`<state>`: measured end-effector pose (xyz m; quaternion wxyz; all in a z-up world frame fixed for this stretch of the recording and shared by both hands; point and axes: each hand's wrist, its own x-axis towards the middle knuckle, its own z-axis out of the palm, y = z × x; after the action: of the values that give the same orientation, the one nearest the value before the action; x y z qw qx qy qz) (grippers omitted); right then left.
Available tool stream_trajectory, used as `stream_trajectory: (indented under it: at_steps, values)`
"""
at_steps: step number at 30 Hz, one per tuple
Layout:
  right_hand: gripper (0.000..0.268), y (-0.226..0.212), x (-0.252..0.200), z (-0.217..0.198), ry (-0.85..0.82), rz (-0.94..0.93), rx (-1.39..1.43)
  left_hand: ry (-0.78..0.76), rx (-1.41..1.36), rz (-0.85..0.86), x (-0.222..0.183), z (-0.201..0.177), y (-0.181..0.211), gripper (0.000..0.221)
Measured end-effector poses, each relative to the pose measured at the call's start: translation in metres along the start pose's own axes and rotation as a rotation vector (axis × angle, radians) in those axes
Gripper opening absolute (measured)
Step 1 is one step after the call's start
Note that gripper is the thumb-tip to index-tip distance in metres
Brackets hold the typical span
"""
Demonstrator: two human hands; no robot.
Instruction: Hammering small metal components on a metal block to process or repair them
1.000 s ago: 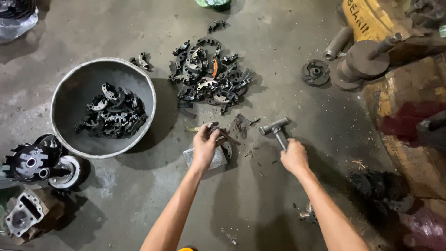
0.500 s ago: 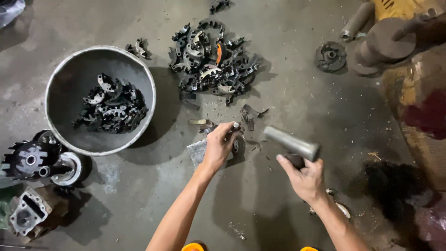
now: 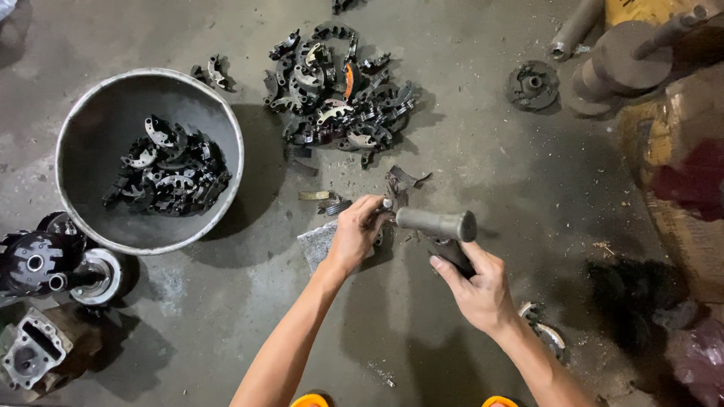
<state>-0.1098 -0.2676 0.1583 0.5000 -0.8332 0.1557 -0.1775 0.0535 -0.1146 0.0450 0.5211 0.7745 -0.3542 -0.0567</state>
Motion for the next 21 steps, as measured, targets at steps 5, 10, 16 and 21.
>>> stream_trajectory:
  at_steps: [5, 10, 16, 21]
  values:
    - [0.020, -0.004, 0.001, 0.001, -0.031, 0.011, -0.004, -0.035, -0.085, -0.065, 0.002, -0.009, 0.018, 0.025]
    - [0.049, 0.005, -0.004, 0.002, -0.119, 0.079, -0.011, -0.057, -0.131, -0.210, 0.001, -0.015, 0.020, 0.026]
    - [0.038, -0.001, -0.001, 0.000, -0.127, 0.109, -0.006, -0.078, -0.064, -0.186, 0.004, -0.011, 0.017, 0.021]
    - [0.046, 0.001, -0.002, 0.001, -0.093, 0.084, -0.002, -0.067, -0.082, -0.146, 0.002, -0.010, 0.017, 0.026]
